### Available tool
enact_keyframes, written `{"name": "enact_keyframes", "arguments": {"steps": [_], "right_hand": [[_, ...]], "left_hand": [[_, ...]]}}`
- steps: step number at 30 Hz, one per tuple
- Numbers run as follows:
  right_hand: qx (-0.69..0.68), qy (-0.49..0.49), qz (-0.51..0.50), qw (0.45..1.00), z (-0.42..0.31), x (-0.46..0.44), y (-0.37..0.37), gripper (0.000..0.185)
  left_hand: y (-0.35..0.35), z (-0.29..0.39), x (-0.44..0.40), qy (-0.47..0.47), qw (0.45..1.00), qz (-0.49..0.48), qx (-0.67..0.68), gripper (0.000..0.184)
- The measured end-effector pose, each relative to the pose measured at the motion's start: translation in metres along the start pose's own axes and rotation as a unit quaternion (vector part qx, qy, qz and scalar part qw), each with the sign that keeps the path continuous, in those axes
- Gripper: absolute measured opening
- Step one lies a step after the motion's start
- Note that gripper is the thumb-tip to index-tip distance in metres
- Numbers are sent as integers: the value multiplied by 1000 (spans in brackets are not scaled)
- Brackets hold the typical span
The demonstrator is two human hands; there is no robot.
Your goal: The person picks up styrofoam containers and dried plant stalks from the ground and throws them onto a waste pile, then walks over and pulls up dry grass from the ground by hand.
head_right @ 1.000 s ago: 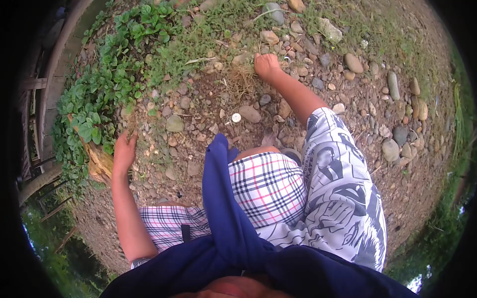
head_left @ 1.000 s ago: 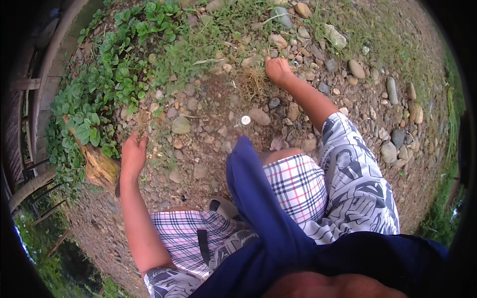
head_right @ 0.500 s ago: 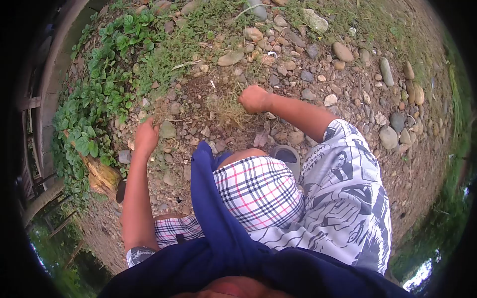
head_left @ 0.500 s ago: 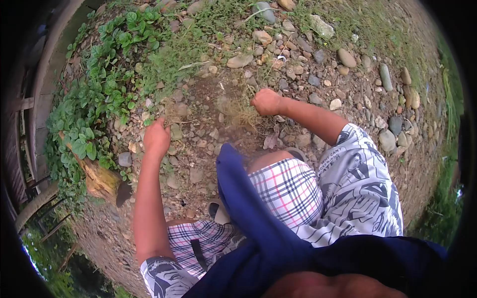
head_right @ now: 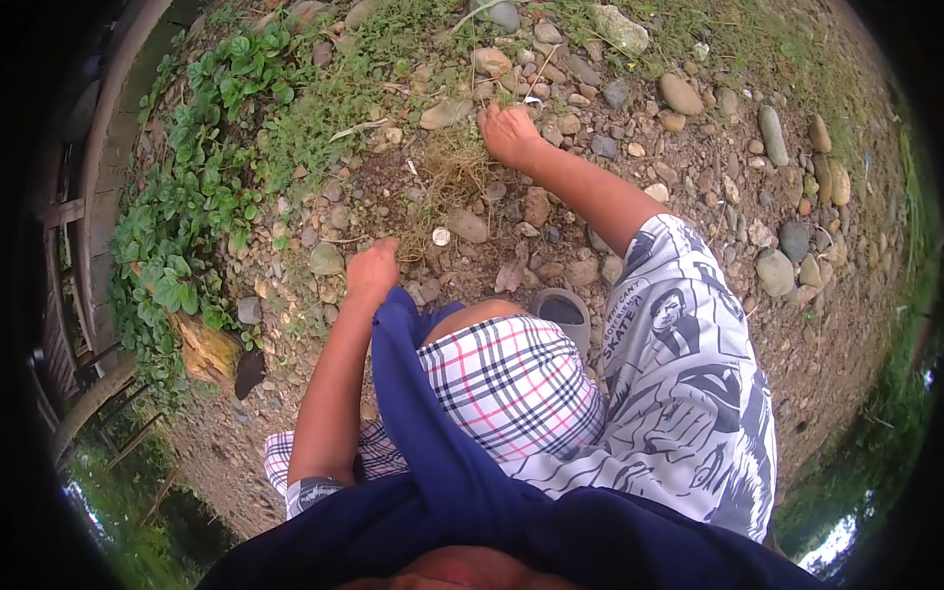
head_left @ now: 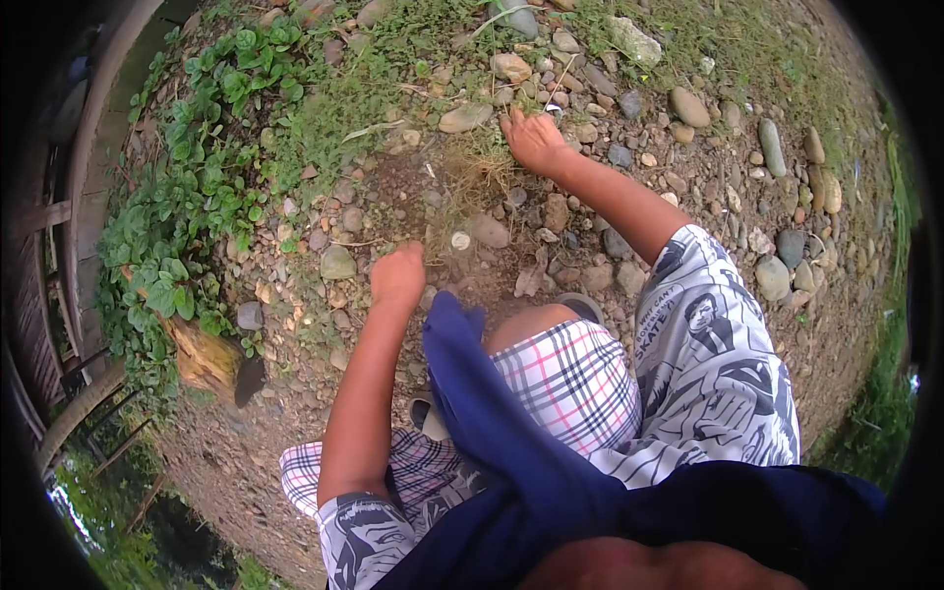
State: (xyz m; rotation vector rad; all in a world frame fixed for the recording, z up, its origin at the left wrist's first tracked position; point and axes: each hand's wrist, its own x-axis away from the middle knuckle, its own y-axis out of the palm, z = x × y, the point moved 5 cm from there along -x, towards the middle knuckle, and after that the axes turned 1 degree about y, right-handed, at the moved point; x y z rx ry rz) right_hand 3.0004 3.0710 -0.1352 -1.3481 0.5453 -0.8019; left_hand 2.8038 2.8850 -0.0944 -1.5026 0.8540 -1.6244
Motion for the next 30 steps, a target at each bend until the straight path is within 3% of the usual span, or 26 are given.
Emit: {"name": "enact_keyframes", "arguments": {"steps": [3, 6, 9, 14, 19, 23, 24, 26, 28, 30], "right_hand": [[-52, 13, -110, 993, 5, -2, 8, 20], [-99, 22, -73, 992, 0, -8, 13, 17], [-125, -39, -63, 989, 8, -6, 12, 15], [-163, -56, -111, 979, 12, 16, 13, 15], [-194, -216, -239, 927, -54, 107, -5, 14], [-220, -206, -212, 930, -56, 127, -6, 15], [-228, -223, -145, 937, -46, 117, -21, 16], [-273, -118, -92, 950, -30, 85, -16, 21], [-257, -101, 66, 959, -12, 63, -13, 24], [-146, -13, 51, 988, -1, 47, -5, 23]], "left_hand": [[-2, 7, -3, 13, 1000, 3, -4, 13], [-4, 2, -4, 30, 999, 1, -15, 16], [-8, 9, -11, 43, 999, 0, -22, 17], [-8, 11, -29, 48, 998, -31, -29, 17], [-6, 5, -44, 59, 997, -37, -41, 18], [3, 6, -47, 97, 993, -44, -51, 17], [4, 8, -47, 113, 991, -44, -58, 16], [5, 9, -45, 145, 986, -39, -70, 14], [0, 18, -43, 162, 984, -17, -68, 12], [-3, 25, -42, 175, 983, 7, -62, 10]]}}
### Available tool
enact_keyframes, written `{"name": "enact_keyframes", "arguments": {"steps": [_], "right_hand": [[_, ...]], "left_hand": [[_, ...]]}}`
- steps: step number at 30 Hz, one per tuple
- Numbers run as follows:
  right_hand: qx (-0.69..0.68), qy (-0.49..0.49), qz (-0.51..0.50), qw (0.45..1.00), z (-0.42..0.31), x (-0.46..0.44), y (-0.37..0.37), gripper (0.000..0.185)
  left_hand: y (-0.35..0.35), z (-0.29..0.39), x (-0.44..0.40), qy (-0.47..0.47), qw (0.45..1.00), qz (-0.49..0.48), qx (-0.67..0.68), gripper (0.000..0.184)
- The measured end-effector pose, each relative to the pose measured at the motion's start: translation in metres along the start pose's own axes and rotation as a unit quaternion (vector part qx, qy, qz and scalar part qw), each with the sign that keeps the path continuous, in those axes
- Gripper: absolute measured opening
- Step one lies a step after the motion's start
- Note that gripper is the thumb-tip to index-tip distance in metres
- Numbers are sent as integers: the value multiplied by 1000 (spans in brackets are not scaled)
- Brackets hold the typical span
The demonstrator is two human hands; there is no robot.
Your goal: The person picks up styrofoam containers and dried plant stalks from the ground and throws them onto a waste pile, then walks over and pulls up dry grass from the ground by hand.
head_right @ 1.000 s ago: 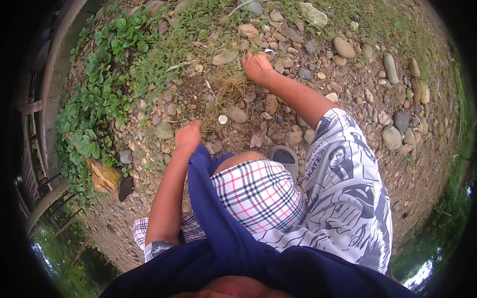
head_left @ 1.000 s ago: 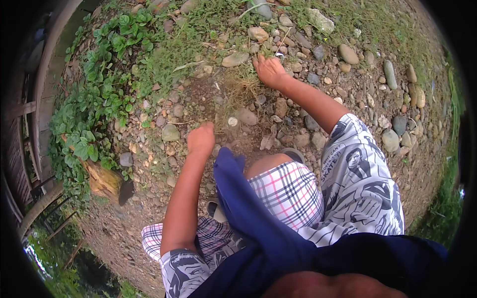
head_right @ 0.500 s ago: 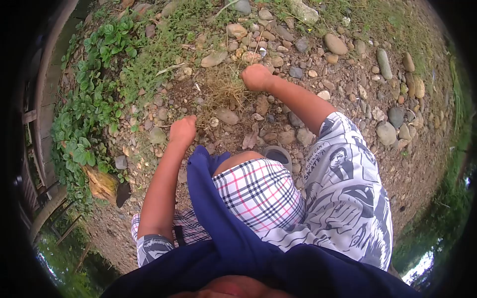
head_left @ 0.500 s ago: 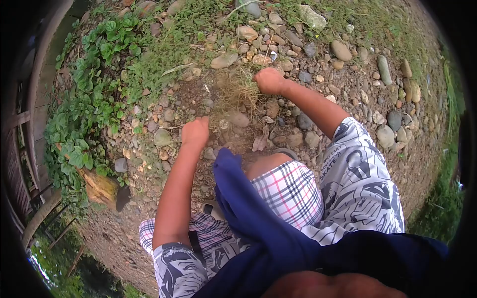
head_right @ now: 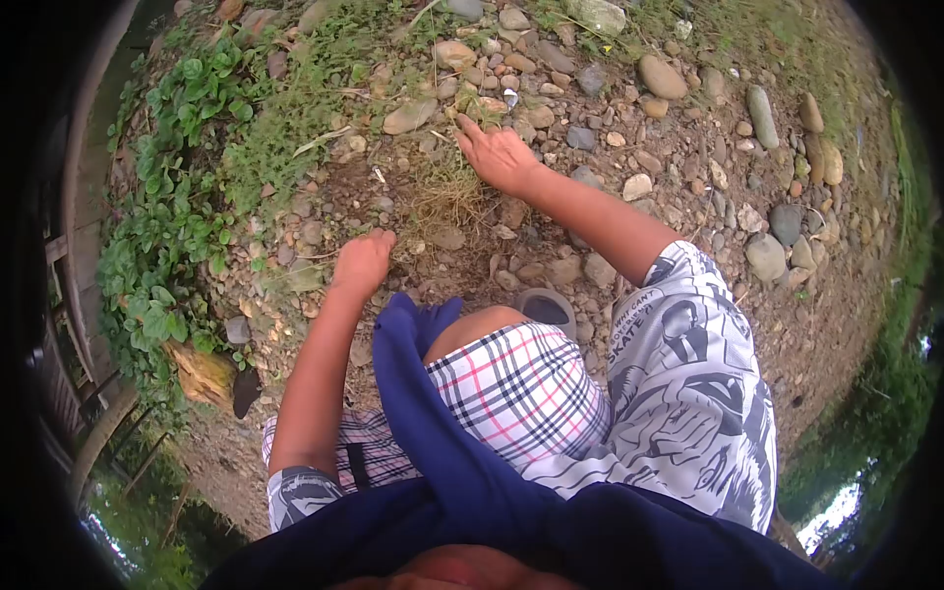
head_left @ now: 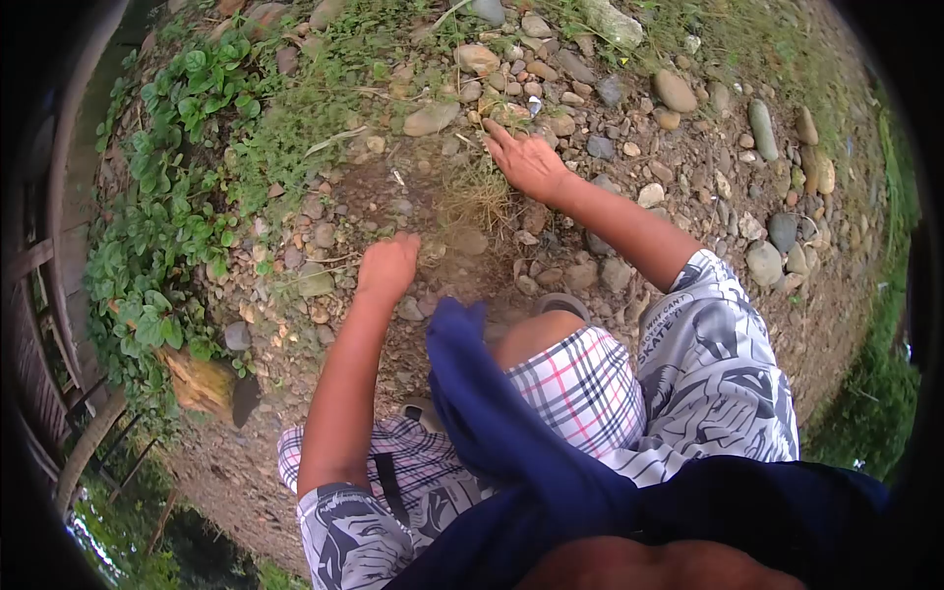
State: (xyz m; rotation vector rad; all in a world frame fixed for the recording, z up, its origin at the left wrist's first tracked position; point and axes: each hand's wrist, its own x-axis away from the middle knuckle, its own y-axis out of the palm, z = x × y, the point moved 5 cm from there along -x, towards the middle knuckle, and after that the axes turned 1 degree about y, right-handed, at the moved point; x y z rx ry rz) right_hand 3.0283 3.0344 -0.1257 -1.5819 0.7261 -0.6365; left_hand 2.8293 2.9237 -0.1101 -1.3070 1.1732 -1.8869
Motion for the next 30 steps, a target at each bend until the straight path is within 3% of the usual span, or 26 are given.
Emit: {"name": "enact_keyframes", "arguments": {"steps": [4, 7, 11, 17, 20, 24, 26, 30], "right_hand": [[114, 74, 19, 991, 13, -21, 17, 18], [64, 101, -104, 987, 18, -27, 8, 20], [-31, 145, -143, 978, 23, -18, 18, 18], [-125, 57, -283, 949, -2, 11, -3, 32], [-148, 86, -266, 949, 25, 45, -14, 38], [-24, 205, -267, 941, 94, 74, -32, 35], [-8, 240, -219, 946, 117, 89, -37, 34], [-3, 275, -134, 952, 104, 84, -58, 26]], "left_hand": [[0, 5, 3, 11, 999, 45, 17, 8], [-4, 9, -1, 7, 998, 58, 19, 8], [-5, 5, -10, -24, 999, 43, 4, 8], [-13, 9, -29, 22, 995, 92, -8, 7], [-16, 29, -36, 62, 995, 84, 4, 5], [-24, 52, -50, 87, 991, 102, 6, 9], [-38, 61, -72, 86, 988, 129, -21, 13], [-53, 51, -114, 2, 976, 203, -72, 21]]}}
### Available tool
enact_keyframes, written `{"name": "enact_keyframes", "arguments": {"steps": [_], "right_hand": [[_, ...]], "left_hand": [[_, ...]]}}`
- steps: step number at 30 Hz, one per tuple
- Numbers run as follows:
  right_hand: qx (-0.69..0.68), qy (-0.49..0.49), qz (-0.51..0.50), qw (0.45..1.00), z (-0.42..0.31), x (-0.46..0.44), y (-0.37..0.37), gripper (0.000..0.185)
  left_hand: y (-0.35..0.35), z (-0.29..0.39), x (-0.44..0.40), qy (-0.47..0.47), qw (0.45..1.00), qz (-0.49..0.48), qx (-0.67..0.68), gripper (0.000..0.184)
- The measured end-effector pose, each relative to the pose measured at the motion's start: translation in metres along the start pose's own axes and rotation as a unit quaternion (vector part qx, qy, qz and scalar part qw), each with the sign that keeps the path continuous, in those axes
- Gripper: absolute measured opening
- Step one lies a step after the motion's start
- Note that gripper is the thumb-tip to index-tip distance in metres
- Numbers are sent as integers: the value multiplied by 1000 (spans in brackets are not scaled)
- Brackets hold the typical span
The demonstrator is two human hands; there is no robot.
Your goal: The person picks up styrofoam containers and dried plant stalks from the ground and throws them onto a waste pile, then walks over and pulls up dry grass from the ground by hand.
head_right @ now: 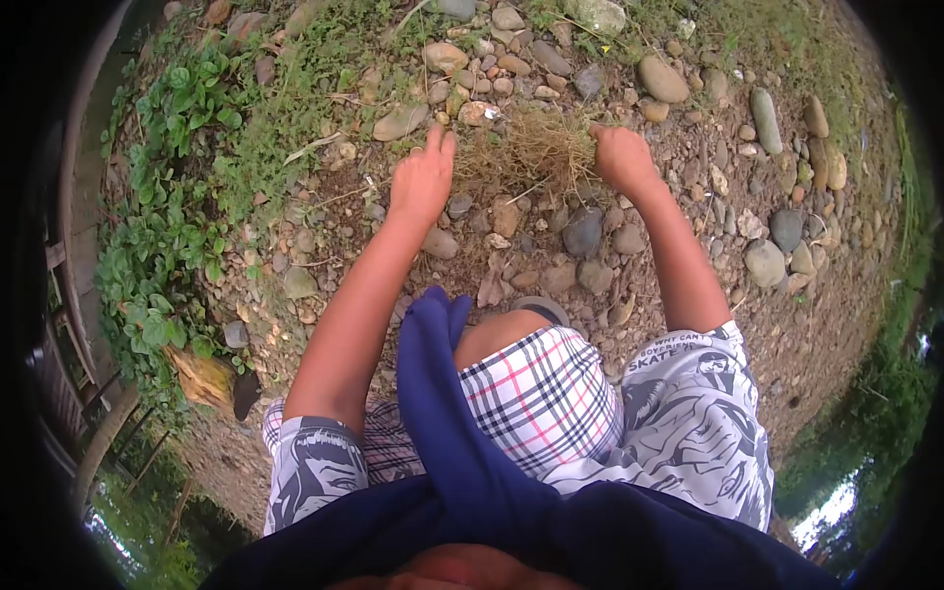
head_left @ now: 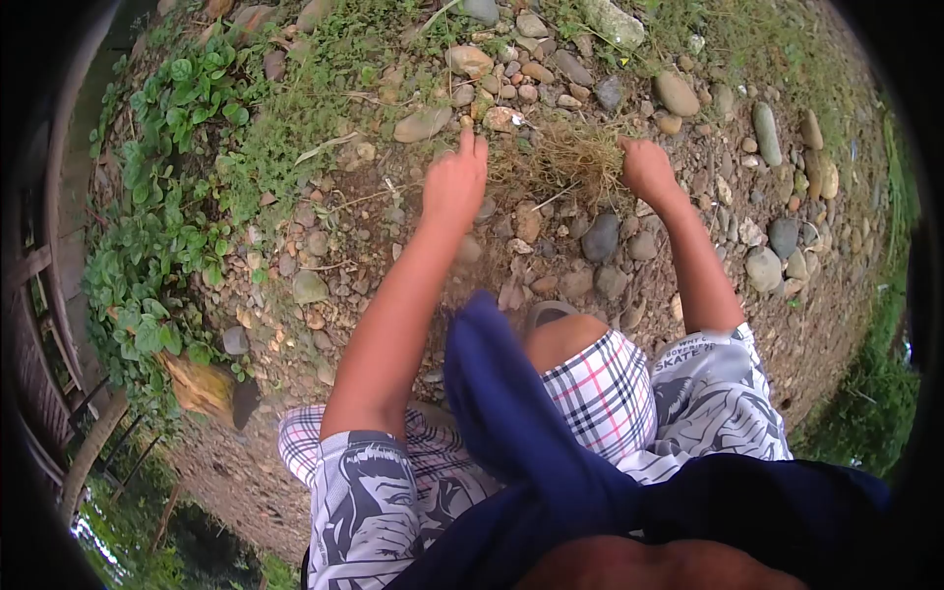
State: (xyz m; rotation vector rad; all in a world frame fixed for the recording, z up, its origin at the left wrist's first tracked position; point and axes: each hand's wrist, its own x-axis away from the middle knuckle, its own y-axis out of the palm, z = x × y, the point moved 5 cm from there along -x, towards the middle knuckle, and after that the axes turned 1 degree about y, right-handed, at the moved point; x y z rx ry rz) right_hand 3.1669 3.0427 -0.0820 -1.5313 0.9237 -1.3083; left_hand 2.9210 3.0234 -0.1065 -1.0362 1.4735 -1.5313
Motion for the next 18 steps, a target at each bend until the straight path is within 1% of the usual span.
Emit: {"name": "enact_keyframes", "arguments": {"steps": [1, 2, 5, 6, 9, 11, 12, 14, 15, 17, 18], "right_hand": [[-19, 7, 14, 1000, -2, 0, -3, 25], [-30, -17, 29, 999, -4, -1, -2, 21], [-58, -87, 74, 992, -22, -7, -6, 18], [-60, -99, 57, 992, -28, -9, -8, 17], [-64, -129, 21, 989, -59, -23, -18, 24], [-103, -240, 99, 960, -76, -39, -14, 35], [-121, -293, 140, 938, -85, -48, -14, 41], [-96, -327, 156, 927, -109, -71, -6, 34], [-87, -345, 161, 920, -118, -80, 1, 31], [-28, -333, 136, 933, -129, -105, 24, 39], [4, -327, 124, 937, -136, -111, 28, 43]], "left_hand": [[5, -1, -10, -31, 999, -19, -28, 23], [11, -2, -20, -62, 996, -36, -56, 24], [34, -6, -36, -110, 992, -41, -42, 18], [40, -7, -40, -107, 992, -49, -42, 15], [49, -11, -41, -90, 993, -73, -22, 10], [44, -13, -36, -69, 993, -92, 11, 9], [44, -19, -30, -64, 995, -43, 69, 10], [41, -36, -15, -50, 980, 62, 182, 12], [34, -34, -7, -70, 983, 22, 171, 12], [19, -25, 16, -112, 981, -55, 148, 12], [19, -20, 30, -63, 990, -74, 105, 12]]}}
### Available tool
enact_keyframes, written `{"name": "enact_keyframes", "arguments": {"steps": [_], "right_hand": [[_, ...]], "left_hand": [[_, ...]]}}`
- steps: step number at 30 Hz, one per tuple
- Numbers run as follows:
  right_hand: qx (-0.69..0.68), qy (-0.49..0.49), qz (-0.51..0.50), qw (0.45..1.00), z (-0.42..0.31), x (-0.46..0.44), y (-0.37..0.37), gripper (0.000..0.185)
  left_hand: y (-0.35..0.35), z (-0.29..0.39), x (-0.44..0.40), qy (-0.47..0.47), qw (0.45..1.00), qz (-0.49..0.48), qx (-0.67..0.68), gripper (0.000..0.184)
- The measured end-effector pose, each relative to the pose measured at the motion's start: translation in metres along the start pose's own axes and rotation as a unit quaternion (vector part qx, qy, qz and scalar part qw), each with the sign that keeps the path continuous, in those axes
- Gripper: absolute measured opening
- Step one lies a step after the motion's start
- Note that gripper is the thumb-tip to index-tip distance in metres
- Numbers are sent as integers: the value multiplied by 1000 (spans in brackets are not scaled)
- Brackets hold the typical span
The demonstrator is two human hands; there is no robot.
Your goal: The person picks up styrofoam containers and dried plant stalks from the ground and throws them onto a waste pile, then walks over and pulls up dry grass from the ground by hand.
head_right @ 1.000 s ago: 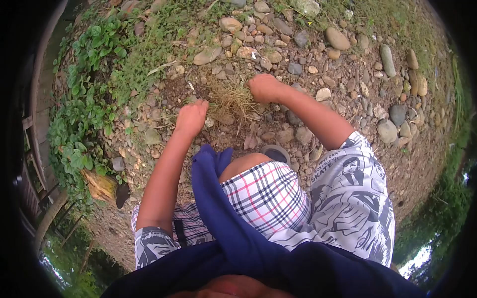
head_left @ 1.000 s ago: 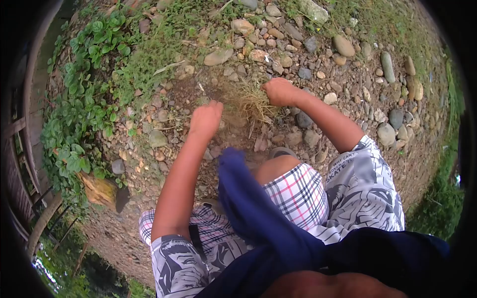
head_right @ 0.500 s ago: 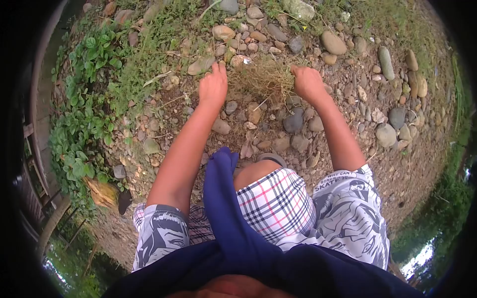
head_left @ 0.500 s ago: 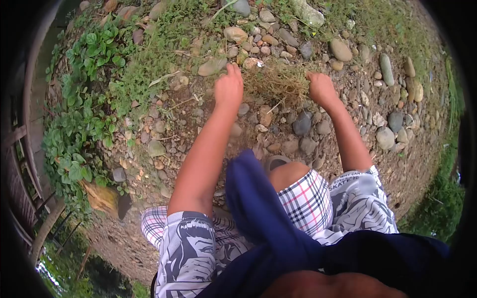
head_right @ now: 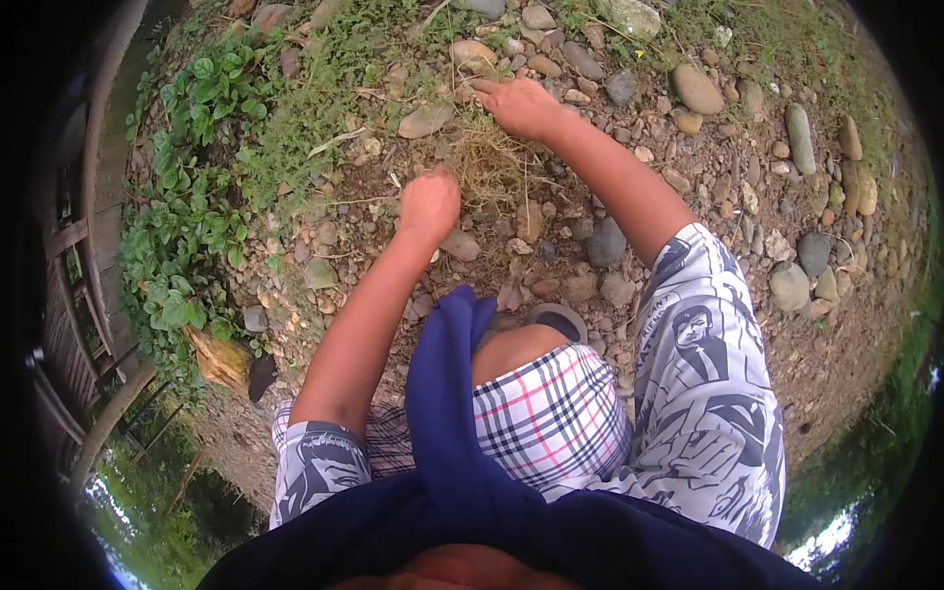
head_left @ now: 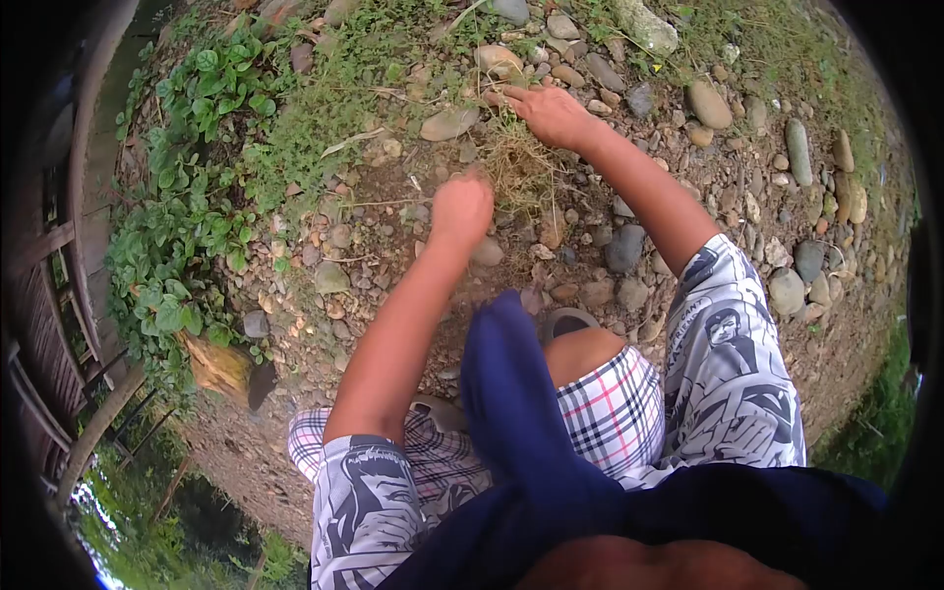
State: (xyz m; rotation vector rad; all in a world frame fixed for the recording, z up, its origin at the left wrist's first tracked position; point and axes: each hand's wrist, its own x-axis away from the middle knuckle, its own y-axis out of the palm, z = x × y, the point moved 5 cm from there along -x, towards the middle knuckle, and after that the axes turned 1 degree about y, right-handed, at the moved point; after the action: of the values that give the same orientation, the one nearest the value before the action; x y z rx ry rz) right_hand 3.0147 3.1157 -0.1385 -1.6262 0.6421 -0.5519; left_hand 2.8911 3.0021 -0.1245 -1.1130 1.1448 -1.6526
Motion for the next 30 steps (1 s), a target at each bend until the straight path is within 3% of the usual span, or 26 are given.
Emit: {"name": "enact_keyframes", "arguments": {"steps": [1, 7, 11, 15, 17, 20, 25, 27, 30], "right_hand": [[12, -4, -5, 1000, -2, -4, 4, 37], [34, 2, -4, 999, -18, -6, 0, 19], [42, -9, -64, 997, -22, -6, 8, 14], [31, -43, -189, 981, -37, 23, 6, 12], [-16, -118, -252, 960, -68, 50, 3, 17], [-62, -176, -256, 949, -98, 66, -10, 22], [-52, -51, -57, 996, -75, -27, -53, 22], [-5, -55, 69, 996, -55, -60, -34, 19], [68, 62, -17, 996, -34, -88, -3, 17]], "left_hand": [[4, 3, 15, 46, 998, -20, -47, 12], [-2, -48, 115, -86, 982, -167, -31, 14], [-2, -103, 173, -98, 958, -257, -81, 17], [-49, -137, 210, -170, 940, -275, -111, 18], [-67, -163, 233, -196, 950, -232, -76, 16], [-103, -182, 255, -260, 942, -198, -73, 13], [-121, -201, 256, -290, 942, -138, -94, 13], [-130, -197, 252, -296, 942, -116, -105, 13], [-142, -188, 249, -296, 945, -96, -105, 13]]}}
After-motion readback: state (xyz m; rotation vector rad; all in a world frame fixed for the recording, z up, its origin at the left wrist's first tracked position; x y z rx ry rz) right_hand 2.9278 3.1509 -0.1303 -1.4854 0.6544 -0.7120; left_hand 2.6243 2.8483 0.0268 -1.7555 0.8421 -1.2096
